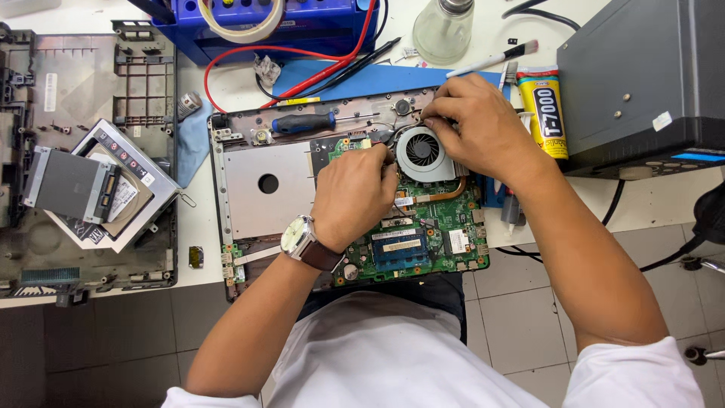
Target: The person assembles a laptop by connecting internal cables, installing a hard drive, and securing components. They connect a fan cable, insert a hard drive into its bay, and use a screwdriver to tighten screws.
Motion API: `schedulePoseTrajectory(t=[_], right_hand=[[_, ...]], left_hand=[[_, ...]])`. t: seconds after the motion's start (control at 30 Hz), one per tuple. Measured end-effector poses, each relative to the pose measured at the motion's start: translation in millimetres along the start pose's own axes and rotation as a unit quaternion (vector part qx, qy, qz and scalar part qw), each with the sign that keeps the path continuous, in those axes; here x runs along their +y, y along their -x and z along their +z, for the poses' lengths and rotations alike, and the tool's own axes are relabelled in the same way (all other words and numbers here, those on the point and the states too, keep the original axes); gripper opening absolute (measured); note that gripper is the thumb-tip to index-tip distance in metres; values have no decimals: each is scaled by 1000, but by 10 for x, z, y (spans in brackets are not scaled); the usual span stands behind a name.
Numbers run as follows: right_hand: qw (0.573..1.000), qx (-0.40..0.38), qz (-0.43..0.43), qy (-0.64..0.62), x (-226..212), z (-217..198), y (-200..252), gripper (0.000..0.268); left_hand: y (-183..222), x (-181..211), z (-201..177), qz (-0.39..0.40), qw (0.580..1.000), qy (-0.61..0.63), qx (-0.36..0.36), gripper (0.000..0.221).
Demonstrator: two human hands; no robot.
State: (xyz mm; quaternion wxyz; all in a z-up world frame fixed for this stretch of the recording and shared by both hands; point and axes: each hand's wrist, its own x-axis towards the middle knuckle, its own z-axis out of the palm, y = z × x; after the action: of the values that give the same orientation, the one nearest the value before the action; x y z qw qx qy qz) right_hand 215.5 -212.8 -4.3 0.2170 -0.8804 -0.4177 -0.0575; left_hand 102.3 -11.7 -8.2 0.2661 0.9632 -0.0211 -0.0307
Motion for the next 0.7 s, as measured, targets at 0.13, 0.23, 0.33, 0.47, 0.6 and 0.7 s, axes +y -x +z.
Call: schedulePoseTrajectory(t=[0.13, 0.23, 0.33, 0.47, 0.6, 0.7], right_hand=[[1000, 11, -4, 20, -130, -85, 59, 12], [999, 23, -10, 25, -421, -272, 230, 16], [989, -102, 99, -52, -721, -399, 460, 30], [967, -215, 120, -70, -882, -436, 681, 38], [970, -190, 122, -95, -840, -377, 759, 13], [941, -165, 204, -214, -958, -506, 678, 14]], left_hand=[[-1, 27, 9, -13, 1000, 19, -10, 20], [2, 39, 19, 0, 1000, 21, 6, 21], [-15, 31, -20, 6, 999, 39, -2, 23], [-18, 67, -145, 31, 999, 37, -18, 26], [14, 105, -214, 49, 998, 29, -19, 26], [25, 97, -234, 58, 997, 34, -23, 20]])
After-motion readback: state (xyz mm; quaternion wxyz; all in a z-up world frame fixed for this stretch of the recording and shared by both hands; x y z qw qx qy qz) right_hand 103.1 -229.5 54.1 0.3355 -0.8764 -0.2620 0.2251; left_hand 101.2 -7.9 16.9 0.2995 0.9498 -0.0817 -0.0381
